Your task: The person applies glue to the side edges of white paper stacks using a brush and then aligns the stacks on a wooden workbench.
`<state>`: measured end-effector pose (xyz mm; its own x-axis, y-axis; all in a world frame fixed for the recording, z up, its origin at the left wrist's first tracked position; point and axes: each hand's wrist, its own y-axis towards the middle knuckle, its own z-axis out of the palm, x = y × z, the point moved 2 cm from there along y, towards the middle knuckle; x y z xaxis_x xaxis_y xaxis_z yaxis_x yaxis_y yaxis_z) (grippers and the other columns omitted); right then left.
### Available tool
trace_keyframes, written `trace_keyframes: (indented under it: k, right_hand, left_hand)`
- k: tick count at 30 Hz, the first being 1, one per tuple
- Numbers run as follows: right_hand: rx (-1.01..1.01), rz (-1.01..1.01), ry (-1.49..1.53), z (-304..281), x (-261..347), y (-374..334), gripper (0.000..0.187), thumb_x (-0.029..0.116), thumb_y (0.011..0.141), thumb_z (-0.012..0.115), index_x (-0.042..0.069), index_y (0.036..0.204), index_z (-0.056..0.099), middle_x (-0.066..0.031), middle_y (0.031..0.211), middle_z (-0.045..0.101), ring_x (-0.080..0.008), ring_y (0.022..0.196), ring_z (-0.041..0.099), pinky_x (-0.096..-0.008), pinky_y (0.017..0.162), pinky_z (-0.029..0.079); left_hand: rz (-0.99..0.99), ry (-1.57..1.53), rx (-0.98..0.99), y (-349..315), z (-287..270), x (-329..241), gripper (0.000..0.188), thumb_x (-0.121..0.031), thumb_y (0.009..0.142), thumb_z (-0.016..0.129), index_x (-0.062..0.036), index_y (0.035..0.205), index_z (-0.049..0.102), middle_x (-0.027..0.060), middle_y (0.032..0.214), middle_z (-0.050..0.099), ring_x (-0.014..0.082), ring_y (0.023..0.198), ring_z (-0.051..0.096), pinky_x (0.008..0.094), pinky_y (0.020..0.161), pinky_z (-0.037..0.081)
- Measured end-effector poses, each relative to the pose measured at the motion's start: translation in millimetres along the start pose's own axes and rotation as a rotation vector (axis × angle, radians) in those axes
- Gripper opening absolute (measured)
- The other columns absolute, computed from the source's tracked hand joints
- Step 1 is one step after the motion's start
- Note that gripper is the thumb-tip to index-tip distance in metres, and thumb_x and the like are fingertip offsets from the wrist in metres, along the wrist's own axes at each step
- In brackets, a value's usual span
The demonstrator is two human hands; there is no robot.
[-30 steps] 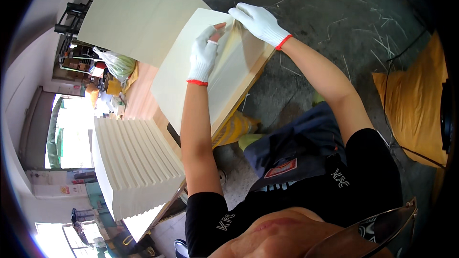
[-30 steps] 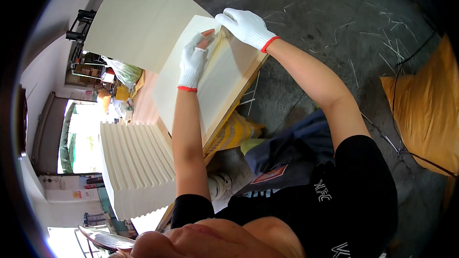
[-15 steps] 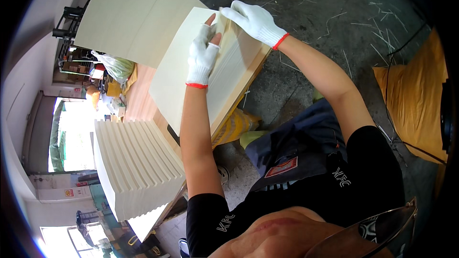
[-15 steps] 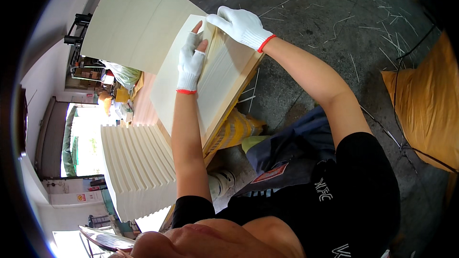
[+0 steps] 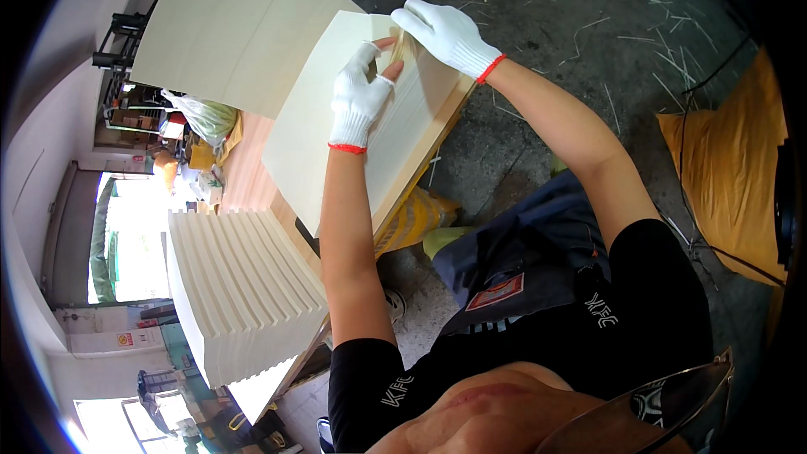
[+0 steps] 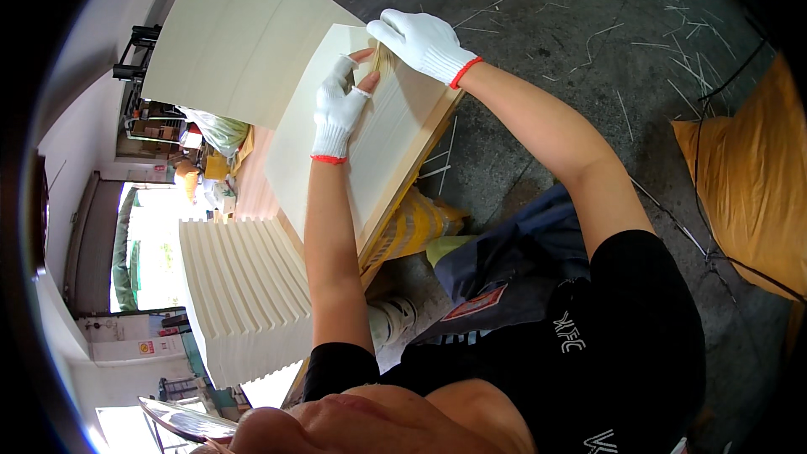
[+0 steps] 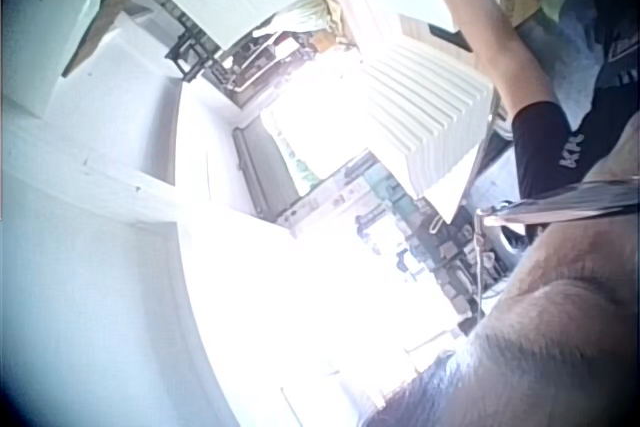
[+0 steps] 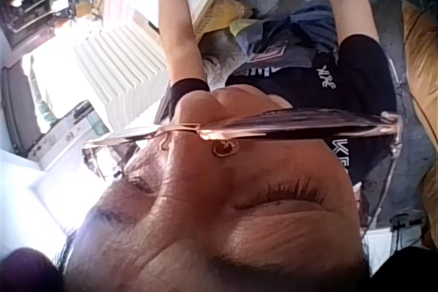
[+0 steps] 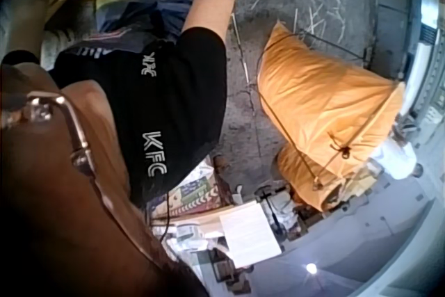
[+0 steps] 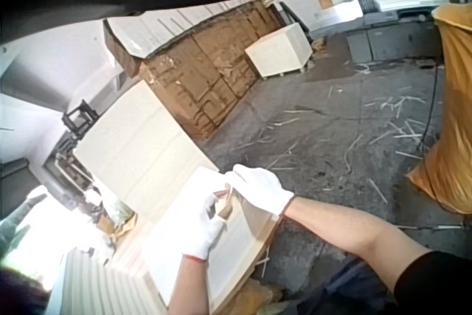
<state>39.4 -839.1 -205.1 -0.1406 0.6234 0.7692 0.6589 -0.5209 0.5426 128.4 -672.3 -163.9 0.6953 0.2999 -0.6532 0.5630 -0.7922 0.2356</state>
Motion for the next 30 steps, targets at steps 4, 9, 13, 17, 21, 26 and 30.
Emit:
trace_keyframes:
  k: [4, 9, 13, 17, 21, 26, 30]
  right_hand:
    - [0.008, 0.000, -0.033, -1, 3, -2, 0.048, 0.053, 0.102, 0.043, 0.008, 0.093, 0.059, -0.0179, 0.078, 0.065, -0.0383, 0.075, 0.064, -0.0468, 0.066, 0.047]
    - [0.033, 0.020, -0.025, 1, 1, 2, 0.045, 0.051, 0.102, 0.046, 0.009, 0.099, 0.060, -0.0175, 0.079, 0.064, -0.0399, 0.079, 0.063, -0.0478, 0.069, 0.045]
    - [0.005, -0.004, -0.009, 1, 0, 0, 0.043, 0.050, 0.102, 0.046, 0.009, 0.098, 0.060, -0.0178, 0.080, 0.064, -0.0403, 0.080, 0.063, -0.0486, 0.070, 0.045]
    - [0.016, 0.010, -0.005, 0, -1, -1, 0.044, 0.050, 0.102, 0.045, 0.009, 0.097, 0.060, -0.0173, 0.080, 0.064, -0.0396, 0.080, 0.063, -0.0486, 0.070, 0.045]
    - [0.044, 0.032, -0.007, -1, 3, 0, 0.044, 0.050, 0.102, 0.045, 0.009, 0.096, 0.060, -0.0173, 0.079, 0.064, -0.0392, 0.078, 0.064, -0.0484, 0.068, 0.046]
    - [-0.005, -0.013, -0.025, 2, -1, 1, 0.042, 0.048, 0.103, 0.046, 0.009, 0.096, 0.060, -0.0172, 0.080, 0.064, -0.0394, 0.078, 0.063, -0.0484, 0.067, 0.045]
    - [-0.034, -0.053, -0.021, 3, -3, -1, 0.041, 0.047, 0.103, 0.046, 0.009, 0.098, 0.060, -0.0175, 0.079, 0.064, -0.0394, 0.079, 0.063, -0.0489, 0.067, 0.045]
  left_hand:
    - [0.074, -0.001, -0.134, -1, 3, -6, 0.034, -0.019, 0.092, 0.070, -0.0149, 0.125, 0.067, 0.0028, 0.076, 0.058, 0.0134, 0.070, 0.054, 0.0304, 0.069, 0.047]
    - [0.183, 0.114, -0.101, 2, -1, -6, 0.031, -0.021, 0.093, 0.068, -0.0135, 0.123, 0.067, 0.0048, 0.075, 0.058, 0.0158, 0.068, 0.055, 0.0322, 0.069, 0.047]
    - [0.019, 0.118, -0.017, -3, 3, -10, 0.030, -0.019, 0.093, 0.068, -0.0105, 0.122, 0.067, -0.0011, 0.073, 0.050, 0.0094, 0.065, 0.042, 0.0274, 0.062, 0.039]
    - [-0.013, 0.178, -0.011, -3, 1, -12, 0.030, -0.020, 0.091, 0.070, -0.0135, 0.121, 0.067, 0.0052, 0.076, 0.059, 0.0145, 0.067, 0.055, 0.0318, 0.067, 0.048]
    - [0.052, 0.062, -0.100, -4, 1, -11, 0.031, -0.019, 0.094, 0.065, -0.0135, 0.125, 0.066, 0.0082, 0.088, 0.063, 0.0152, 0.077, 0.058, 0.0302, 0.073, 0.048]
    - [0.128, 0.145, -0.086, 0, 0, -6, 0.030, -0.020, 0.093, 0.067, -0.0159, 0.122, 0.067, 0.0115, 0.105, 0.070, 0.0203, 0.078, 0.063, 0.0334, 0.079, 0.051]
    - [-0.046, 0.203, -0.012, -2, 2, -14, 0.032, -0.022, 0.088, 0.073, -0.0143, 0.119, 0.067, 0.0093, 0.098, 0.069, 0.0193, 0.076, 0.061, 0.0335, 0.077, 0.050]
